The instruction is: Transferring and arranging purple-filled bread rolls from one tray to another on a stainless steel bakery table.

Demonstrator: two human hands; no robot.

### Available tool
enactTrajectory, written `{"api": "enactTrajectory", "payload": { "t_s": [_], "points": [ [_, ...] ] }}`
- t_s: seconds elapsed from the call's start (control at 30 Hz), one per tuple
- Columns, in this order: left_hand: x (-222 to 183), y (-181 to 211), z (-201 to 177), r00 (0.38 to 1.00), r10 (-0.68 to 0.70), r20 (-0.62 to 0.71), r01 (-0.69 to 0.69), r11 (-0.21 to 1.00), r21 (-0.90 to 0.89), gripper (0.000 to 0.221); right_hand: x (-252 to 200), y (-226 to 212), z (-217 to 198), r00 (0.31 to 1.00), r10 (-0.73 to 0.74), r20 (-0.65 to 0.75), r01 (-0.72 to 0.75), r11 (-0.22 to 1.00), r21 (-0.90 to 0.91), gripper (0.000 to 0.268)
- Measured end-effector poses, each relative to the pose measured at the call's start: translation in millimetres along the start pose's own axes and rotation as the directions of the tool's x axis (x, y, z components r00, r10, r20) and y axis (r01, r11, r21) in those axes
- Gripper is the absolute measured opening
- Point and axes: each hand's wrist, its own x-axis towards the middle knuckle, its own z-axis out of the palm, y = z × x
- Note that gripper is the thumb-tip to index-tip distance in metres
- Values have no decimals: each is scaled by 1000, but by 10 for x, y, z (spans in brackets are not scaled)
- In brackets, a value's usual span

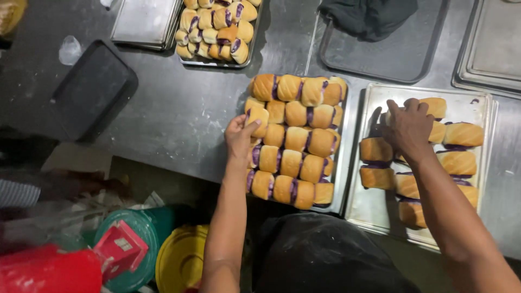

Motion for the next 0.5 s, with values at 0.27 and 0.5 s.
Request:
{"api": "enactTrajectory", "payload": {
  "t_s": [0.27,0.5],
  "points": [
    [408,47,-275,994,104,43,-111,844,525,49,146,6,344,990,97,98,-86,990,-110,44],
    [326,398,-382,942,127,310,-331,500,801,78,76,467,348,892,452,7,-410,802,434,38]
  ]
}}
